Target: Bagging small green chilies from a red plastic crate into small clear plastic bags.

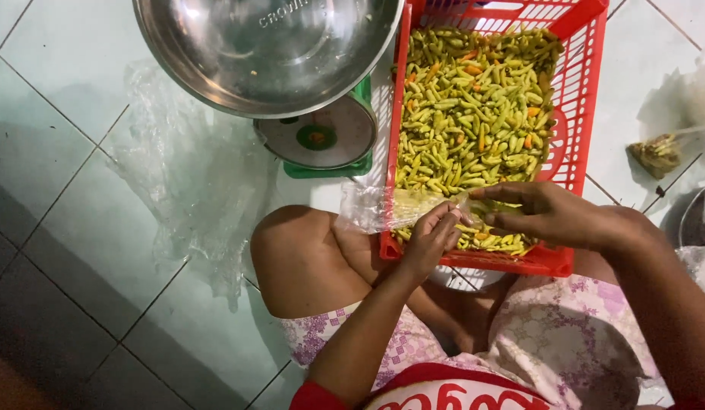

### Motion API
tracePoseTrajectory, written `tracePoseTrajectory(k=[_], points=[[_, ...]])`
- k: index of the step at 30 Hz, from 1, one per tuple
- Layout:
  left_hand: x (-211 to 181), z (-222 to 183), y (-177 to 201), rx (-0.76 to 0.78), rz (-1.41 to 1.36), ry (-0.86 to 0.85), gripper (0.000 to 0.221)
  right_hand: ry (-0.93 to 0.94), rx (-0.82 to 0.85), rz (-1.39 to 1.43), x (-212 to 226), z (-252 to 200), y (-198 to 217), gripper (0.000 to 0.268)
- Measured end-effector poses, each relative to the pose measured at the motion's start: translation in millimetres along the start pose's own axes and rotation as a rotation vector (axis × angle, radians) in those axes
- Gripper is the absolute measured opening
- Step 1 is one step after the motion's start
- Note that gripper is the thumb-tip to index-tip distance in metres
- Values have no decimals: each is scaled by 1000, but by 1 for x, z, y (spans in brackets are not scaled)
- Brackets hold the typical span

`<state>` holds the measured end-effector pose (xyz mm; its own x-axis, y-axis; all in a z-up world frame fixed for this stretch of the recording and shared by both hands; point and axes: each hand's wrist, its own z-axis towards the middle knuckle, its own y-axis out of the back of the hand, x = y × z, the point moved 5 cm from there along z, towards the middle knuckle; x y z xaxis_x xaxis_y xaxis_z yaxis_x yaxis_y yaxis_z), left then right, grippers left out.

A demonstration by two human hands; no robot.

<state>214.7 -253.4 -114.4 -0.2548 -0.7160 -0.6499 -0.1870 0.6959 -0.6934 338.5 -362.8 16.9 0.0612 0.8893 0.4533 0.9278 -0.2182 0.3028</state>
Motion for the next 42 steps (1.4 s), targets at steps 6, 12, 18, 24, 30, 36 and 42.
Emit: tracePoseTrajectory(k=[6, 12, 18, 24, 30, 36, 42], points=[[-20, -7, -13, 22, 130, 38, 23, 27, -44, -298, 13, -9, 3, 62], [-5, -5, -4, 9, 279, 55, 21, 114, -173, -598, 30, -16, -21, 72], [16, -2, 13, 0, 88, 54, 21, 269, -295, -782, 36, -7, -23, 65], [-22, -9, -3, 194, -133, 5, 24, 348, -444, -458, 35, -4, -11, 45], [-28, -13, -4, 238, -244, -17, 19, -2, -311, -112, 26, -17, -23, 35], [-35, -19, -7, 357, -277, -64, 22, 222, -475, -94, 51, -28, -13, 39], [-43, -30, -5, 411, -322, -43, 22, 593, -527, -271, 77, -32, -8, 20]])
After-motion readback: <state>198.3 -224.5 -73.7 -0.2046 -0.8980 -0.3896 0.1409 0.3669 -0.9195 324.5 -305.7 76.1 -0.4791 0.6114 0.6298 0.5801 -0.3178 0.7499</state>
